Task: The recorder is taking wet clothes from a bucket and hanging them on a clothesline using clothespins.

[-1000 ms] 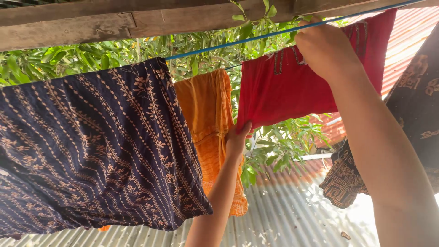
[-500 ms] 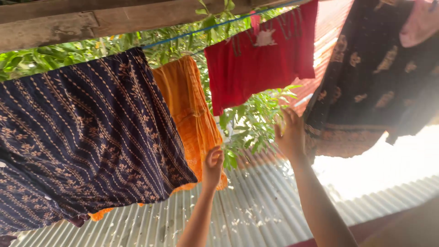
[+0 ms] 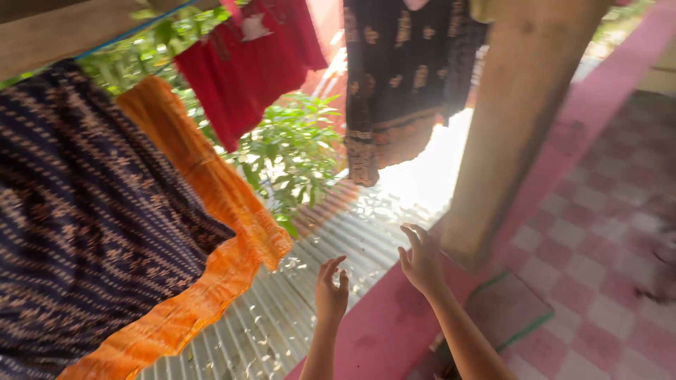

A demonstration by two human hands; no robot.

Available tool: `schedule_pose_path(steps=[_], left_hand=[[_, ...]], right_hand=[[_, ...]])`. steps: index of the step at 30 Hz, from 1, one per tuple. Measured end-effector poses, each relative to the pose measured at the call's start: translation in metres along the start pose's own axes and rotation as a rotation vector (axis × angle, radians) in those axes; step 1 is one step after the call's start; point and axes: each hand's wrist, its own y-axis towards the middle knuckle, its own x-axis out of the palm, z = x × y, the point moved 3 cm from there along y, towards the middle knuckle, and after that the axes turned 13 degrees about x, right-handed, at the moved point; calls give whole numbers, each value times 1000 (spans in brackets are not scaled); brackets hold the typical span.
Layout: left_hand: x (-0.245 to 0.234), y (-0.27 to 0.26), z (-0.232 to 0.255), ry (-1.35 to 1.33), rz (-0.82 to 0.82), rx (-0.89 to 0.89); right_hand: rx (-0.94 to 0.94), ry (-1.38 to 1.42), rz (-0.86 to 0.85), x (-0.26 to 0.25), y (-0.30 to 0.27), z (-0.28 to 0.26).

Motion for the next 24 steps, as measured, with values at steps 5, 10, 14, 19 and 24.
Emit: schedule_pose_path(steps=[5, 10, 14, 19, 24], left_hand=[[30, -32, 58, -41, -204, 117], [83, -64, 83, -96, -377, 253], [139, -94, 111, -136, -513, 342], [214, -130, 153, -207, -654, 390], [291, -164, 214, -362, -658, 560]], right_hand=[[160, -56, 137, -60, -76, 48], [291, -175, 268, -123, -139, 98], [382, -250, 360, -183, -185, 136], [526, -278, 422, -251, -232, 171], [676, -336, 466, -322, -270, 222]])
